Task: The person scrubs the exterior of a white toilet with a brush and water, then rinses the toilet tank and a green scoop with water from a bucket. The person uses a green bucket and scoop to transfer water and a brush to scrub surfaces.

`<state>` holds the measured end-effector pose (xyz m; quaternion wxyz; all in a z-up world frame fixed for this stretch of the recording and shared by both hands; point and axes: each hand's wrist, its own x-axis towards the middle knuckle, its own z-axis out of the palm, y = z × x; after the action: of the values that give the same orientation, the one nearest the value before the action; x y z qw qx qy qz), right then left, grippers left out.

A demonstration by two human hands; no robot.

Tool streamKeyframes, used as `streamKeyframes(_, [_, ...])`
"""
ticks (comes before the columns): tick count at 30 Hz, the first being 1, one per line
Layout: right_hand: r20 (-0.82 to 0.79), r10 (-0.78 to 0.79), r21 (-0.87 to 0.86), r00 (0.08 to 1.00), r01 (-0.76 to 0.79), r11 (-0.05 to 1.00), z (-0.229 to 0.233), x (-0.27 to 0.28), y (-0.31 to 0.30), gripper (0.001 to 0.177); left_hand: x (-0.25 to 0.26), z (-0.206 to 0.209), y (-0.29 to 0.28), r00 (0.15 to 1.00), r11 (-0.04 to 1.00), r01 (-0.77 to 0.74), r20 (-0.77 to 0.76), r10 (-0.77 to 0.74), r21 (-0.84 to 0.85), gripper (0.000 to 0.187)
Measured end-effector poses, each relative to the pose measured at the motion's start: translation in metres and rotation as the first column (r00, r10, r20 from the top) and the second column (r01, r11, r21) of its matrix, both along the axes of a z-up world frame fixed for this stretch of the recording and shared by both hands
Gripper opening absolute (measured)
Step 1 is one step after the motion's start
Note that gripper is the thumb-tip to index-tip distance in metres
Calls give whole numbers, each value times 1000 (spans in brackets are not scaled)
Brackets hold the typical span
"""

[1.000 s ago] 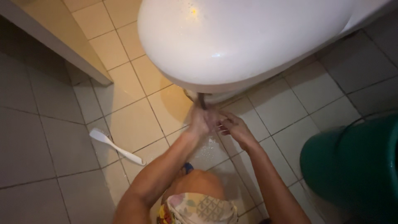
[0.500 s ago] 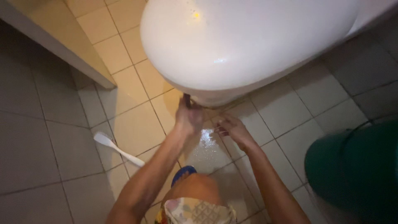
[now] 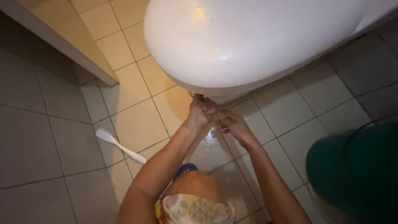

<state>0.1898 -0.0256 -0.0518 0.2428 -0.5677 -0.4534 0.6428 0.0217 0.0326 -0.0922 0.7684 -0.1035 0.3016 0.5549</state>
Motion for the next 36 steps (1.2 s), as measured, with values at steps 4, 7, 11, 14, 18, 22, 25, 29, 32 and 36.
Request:
streamKeyframes(4, [81, -36, -25, 996, 38, 999, 3, 15, -2, 52, -31, 1, -49, 943, 966, 234, 217, -253, 111, 35])
streamKeyframes(7, [-20, -78, -49, 997, 76, 996, 4, 17, 0, 53, -40, 14, -85, 824, 946, 315, 475, -310, 72, 43])
streamKeyframes(11, [-13, -62, -49, 998, 61, 997, 8, 11, 0, 53, -3, 10, -56, 968, 974, 211, -154, -196, 86, 20])
streamKeyframes(14, [16, -48, -18, 999, 48, 999, 12, 13, -2, 53, 15, -13, -23, 988, 990, 135, 66, -137, 45, 12])
streamKeyframes(18, [37, -66, -41, 997, 68, 997, 15, 23, 0, 51, -24, -31, -21, 981, 985, 146, 118, -156, 87, 20])
streamKeyframes(22, [-63, -112, -57, 992, 108, 993, 12, 27, 2, 52, -98, -19, -48, 840, 861, 194, 373, -393, 470, 31])
streamKeyframes(25, [-49, -89, -69, 995, 86, 994, 11, 14, -1, 52, -104, -9, -54, 909, 888, 182, 272, -315, 422, 32])
streamKeyframes(29, [37, -8, -55, 999, 10, 998, 12, 1, 3, 51, -60, -11, 8, 998, 994, 69, -6, -69, 88, 28])
streamKeyframes(32, [8, -28, -60, 1000, 29, 998, 12, 4, 1, 48, -50, -11, 34, 999, 995, 39, -23, -37, 90, 28])
streamKeyframes(36, [-3, -25, -39, 1000, 25, 999, 8, 3, 1, 40, -75, 19, -4, 989, 990, 138, 54, -139, 17, 40])
